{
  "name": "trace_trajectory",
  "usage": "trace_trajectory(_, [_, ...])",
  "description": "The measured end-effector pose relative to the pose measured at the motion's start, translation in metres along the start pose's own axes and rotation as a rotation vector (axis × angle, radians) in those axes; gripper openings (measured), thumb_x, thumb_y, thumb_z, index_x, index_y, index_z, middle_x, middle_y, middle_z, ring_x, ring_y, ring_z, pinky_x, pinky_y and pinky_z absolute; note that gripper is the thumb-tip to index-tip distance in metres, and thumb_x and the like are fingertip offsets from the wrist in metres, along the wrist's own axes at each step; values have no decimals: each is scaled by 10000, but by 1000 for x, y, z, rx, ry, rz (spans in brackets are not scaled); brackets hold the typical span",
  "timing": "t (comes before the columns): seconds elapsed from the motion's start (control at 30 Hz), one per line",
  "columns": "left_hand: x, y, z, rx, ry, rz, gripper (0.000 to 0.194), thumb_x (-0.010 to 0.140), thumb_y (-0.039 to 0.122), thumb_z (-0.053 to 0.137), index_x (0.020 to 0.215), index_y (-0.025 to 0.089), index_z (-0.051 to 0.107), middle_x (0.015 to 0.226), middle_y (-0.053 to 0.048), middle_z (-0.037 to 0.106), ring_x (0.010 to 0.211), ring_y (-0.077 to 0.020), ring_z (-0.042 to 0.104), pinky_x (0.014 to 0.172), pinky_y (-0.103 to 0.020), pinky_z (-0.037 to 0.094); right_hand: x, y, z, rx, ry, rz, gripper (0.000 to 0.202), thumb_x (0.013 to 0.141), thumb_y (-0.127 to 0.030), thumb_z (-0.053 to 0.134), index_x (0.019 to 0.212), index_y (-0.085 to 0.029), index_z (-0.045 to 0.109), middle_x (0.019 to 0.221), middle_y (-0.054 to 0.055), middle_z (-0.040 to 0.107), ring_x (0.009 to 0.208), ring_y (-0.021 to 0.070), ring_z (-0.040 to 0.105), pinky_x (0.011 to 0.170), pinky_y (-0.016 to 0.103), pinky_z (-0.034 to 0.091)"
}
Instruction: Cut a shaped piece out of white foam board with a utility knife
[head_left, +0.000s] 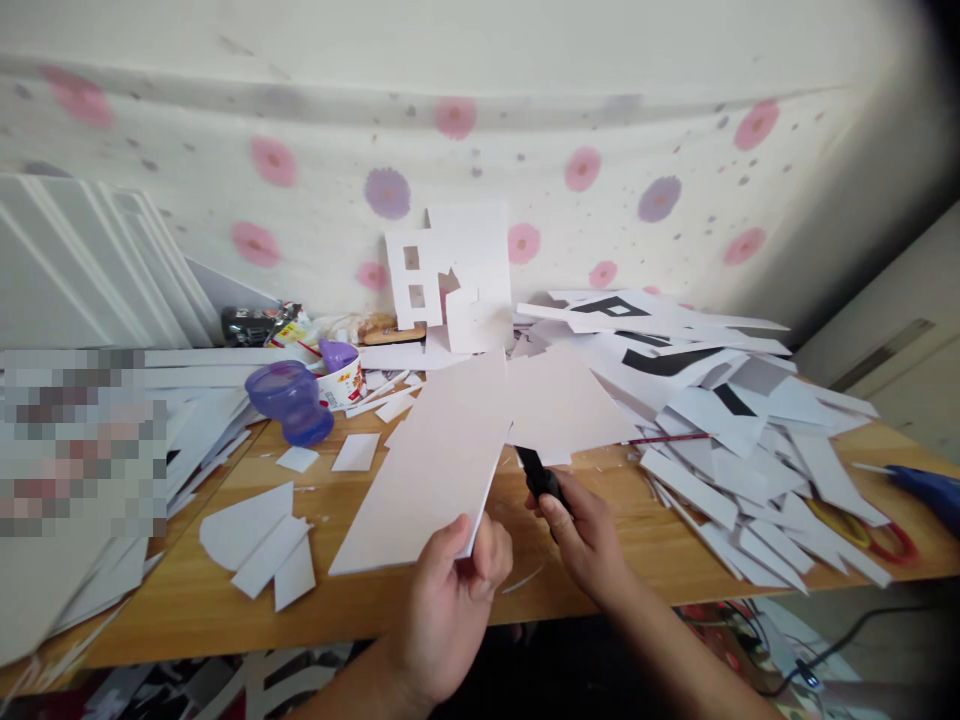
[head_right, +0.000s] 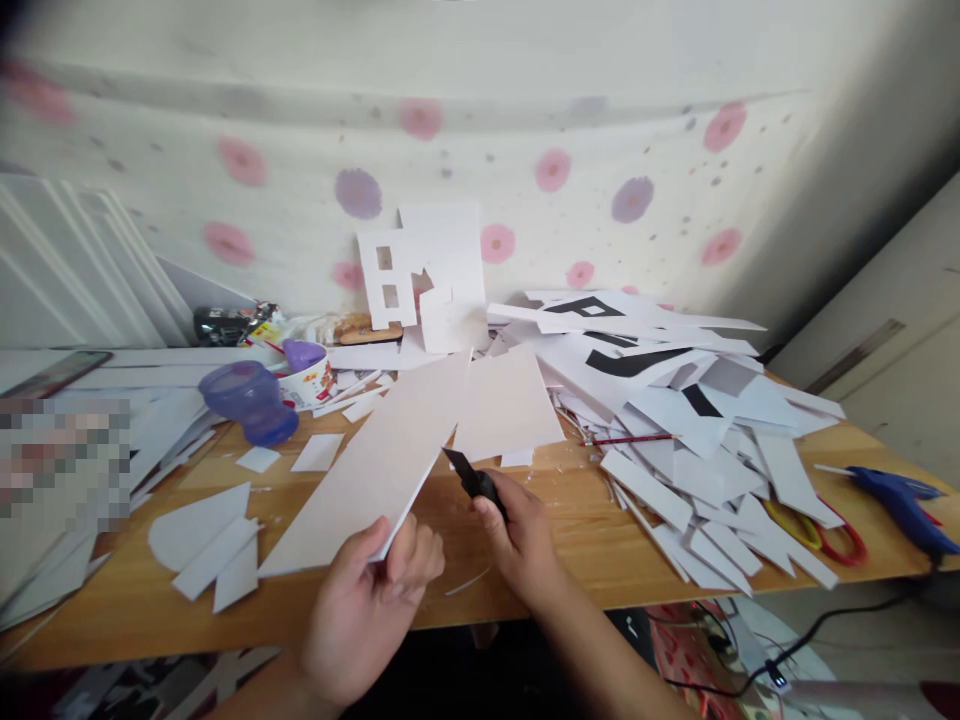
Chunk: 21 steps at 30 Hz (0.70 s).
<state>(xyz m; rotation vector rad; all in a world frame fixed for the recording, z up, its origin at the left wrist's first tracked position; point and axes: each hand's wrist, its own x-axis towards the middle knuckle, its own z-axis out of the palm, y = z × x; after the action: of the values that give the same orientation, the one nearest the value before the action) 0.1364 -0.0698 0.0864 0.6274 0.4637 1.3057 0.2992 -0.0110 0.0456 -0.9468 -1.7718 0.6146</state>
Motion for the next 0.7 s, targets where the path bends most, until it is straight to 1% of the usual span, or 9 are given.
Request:
trace_trajectory(0.2, [-1,5,4,-99,-50,-54,430,938,365,476,546,187,475,462,47,245,520,-129,188,583,-315,236,-2,1,0,-38,-16,-12,220,965,-363,468,994,-202,615,792,37,674,686,162,641,610,247,493])
trace_trajectory(0.4, [-2,7,6,-103,-45,-56,425,931,361,483,544,186,455,465,48,244,519,-125,190,582,-312,234,-7,2,-1,-87,10,-27,216,957,-358,474,992,-198,615,741,37,662,641,162,634,567,245,482])
trace_trajectory(0.53, [-3,5,6,-80,-71,-71,419,928,358,483,548,184,454,474,45,267,520,-122,203,585,-315,227,-3,-4,-3,-84,6,-36,209,958,-351,476,1019,-205,613,770,36,668,652,161,635,579,248,488])
trace_trajectory(0.7, [-2,5,5,-66,-84,-62,419,932,345,474,547,182,450,491,42,278,533,-126,211,591,-317,221,8,-12,-6,-99,-12,-46,203,961,-341,474,1038,-216,615,750,16,654,636,154,618,589,242,480])
